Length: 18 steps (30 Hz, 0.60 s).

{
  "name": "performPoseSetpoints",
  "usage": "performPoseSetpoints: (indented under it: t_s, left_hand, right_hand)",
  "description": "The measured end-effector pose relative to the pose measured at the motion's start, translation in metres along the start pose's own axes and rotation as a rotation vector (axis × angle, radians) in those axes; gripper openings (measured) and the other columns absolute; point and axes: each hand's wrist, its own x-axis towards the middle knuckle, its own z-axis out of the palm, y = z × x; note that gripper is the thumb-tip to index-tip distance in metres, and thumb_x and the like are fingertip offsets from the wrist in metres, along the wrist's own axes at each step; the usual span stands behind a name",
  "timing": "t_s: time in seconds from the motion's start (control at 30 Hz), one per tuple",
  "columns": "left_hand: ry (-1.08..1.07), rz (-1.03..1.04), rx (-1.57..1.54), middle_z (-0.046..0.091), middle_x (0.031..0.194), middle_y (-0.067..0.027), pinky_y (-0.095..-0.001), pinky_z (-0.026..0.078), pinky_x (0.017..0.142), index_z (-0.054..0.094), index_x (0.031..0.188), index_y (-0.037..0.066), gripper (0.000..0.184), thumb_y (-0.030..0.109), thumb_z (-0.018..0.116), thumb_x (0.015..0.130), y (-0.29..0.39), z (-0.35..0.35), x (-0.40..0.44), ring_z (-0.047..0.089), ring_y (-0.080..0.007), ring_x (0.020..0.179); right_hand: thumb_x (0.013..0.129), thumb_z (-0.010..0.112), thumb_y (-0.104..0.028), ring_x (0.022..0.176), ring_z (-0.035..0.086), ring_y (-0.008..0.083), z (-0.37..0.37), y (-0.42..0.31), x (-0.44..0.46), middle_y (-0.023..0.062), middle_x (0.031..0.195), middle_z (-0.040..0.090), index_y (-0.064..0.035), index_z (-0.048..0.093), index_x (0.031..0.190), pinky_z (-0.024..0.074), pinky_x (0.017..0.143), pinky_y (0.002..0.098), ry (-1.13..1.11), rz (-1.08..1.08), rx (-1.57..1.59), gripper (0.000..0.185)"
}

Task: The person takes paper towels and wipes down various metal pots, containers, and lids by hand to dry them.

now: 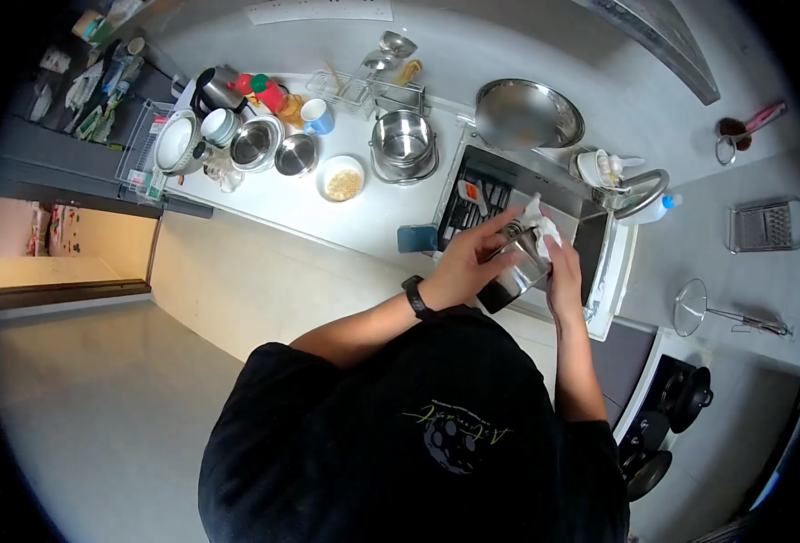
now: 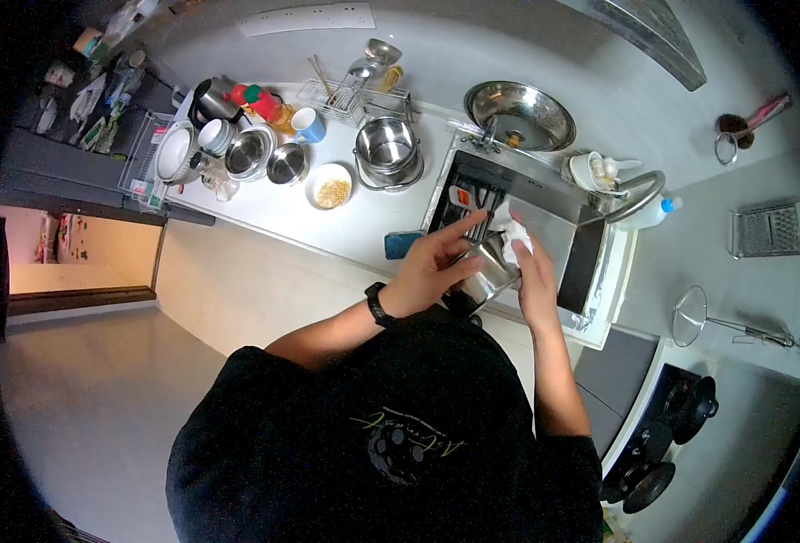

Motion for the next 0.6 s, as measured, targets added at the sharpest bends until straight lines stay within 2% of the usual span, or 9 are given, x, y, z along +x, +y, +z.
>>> performPoseSetpoints:
  t_s: [0.07,0.13,0.2,0.3,0.33,0.4,0.47,0.5,0.6]
  left_hand:
    - [-0.039,0.066,-0.079,0.066,0.103,0.0026,-0.0170,0.043,0.073,0.039,0.157,0.011,0.064,0.008,0.065,0.099,-0.002,-0.013,0.000,0.053,-0.0009,0.083]
    - [-0.007,-0.001,-0.410,0.065,0.132,-0.0101,-0.0297,0.051,0.097,0.040,0.154,0.006,0.057,0.008,0.061,0.101,-0.002,-0.025,0.003,0.063,-0.0128,0.114]
    - [0.051,-0.021,-0.580,0.066,0.129,-0.0064,-0.0287,0.051,0.095,0.044,0.152,0.008,0.051,0.008,0.055,0.103,0.006,-0.035,0.005,0.064,-0.0121,0.108]
    - [0.133,-0.050,-0.810,0.066,0.124,-0.0065,-0.0318,0.051,0.100,0.047,0.150,0.008,0.045,0.010,0.050,0.105,0.021,-0.048,0.006,0.065,-0.0170,0.111]
    - [0.134,-0.041,-0.810,0.066,0.124,-0.0065,-0.0318,0.051,0.100,0.047,0.150,0.008,0.045,0.010,0.050,0.105,0.020,-0.053,0.008,0.065,-0.0170,0.111]
    - [0.188,-0.060,-0.905,0.064,0.130,-0.0097,-0.0397,0.053,0.100,0.039,0.155,0.014,0.048,0.018,0.046,0.108,0.012,-0.065,0.012,0.064,-0.0269,0.119]
    - [0.235,-0.101,-0.857,0.065,0.122,-0.0049,-0.0343,0.057,0.090,0.043,0.153,0.018,0.046,0.019,0.048,0.107,0.009,-0.078,0.013,0.066,-0.0190,0.109]
    - [0.280,-0.026,-0.882,0.065,0.120,-0.0033,-0.0298,0.056,0.086,0.045,0.152,0.017,0.046,0.019,0.049,0.107,0.011,-0.083,0.014,0.065,-0.0132,0.103]
    - [0.382,0.055,-0.919,0.063,0.120,0.0017,-0.0194,0.051,0.077,0.049,0.149,0.016,0.043,0.016,0.051,0.106,0.018,-0.087,0.017,0.060,0.0000,0.089]
  right_hand:
    - [0.105,0.044,-0.018,0.136,0.049,0.0215,0.009,0.001,0.004,0.0086,0.154,0.046,-0.0020,0.042,0.153,0.0375,0.114,0.0339,-0.023,0.003,0.254,0.051]
    - [0.105,0.042,-0.016,0.131,0.054,0.0210,0.032,-0.026,0.009,0.0092,0.150,0.050,-0.0013,0.042,0.152,0.0442,0.109,0.0359,0.044,0.002,0.311,0.049]
    - [0.107,0.040,-0.021,0.129,0.056,0.0232,0.004,0.024,0.029,0.0120,0.147,0.053,-0.0004,0.045,0.149,0.0466,0.108,0.0384,0.007,0.191,0.326,0.047]
    - [0.107,0.040,-0.028,0.123,0.060,0.0234,0.021,0.023,0.028,0.0105,0.134,0.063,-0.0028,0.054,0.140,0.0476,0.106,0.0383,-0.034,0.363,0.541,0.044]
    - [0.107,0.042,-0.033,0.124,0.060,0.0245,0.029,0.029,0.027,0.0115,0.132,0.064,-0.0032,0.057,0.136,0.0492,0.104,0.0396,-0.097,0.348,0.714,0.044]
    - [0.106,0.044,-0.032,0.124,0.060,0.0243,0.059,0.031,0.021,0.0123,0.132,0.064,-0.0025,0.056,0.137,0.0501,0.103,0.0386,0.097,0.289,0.621,0.045]
    - [0.106,0.045,-0.032,0.115,0.063,0.0232,0.054,0.071,0.034,0.0100,0.124,0.067,-0.0034,0.058,0.131,0.0519,0.098,0.0368,0.138,0.284,0.605,0.040]
    - [0.105,0.048,-0.027,0.107,0.063,0.0185,0.059,0.066,0.036,0.0072,0.119,0.067,-0.0035,0.061,0.128,0.0511,0.092,0.0344,-0.019,0.220,0.707,0.035]
    - [0.104,0.055,-0.020,0.090,0.059,0.0096,0.082,0.055,0.027,0.0010,0.107,0.068,-0.0050,0.065,0.122,0.0471,0.079,0.0272,0.182,0.282,0.680,0.026]
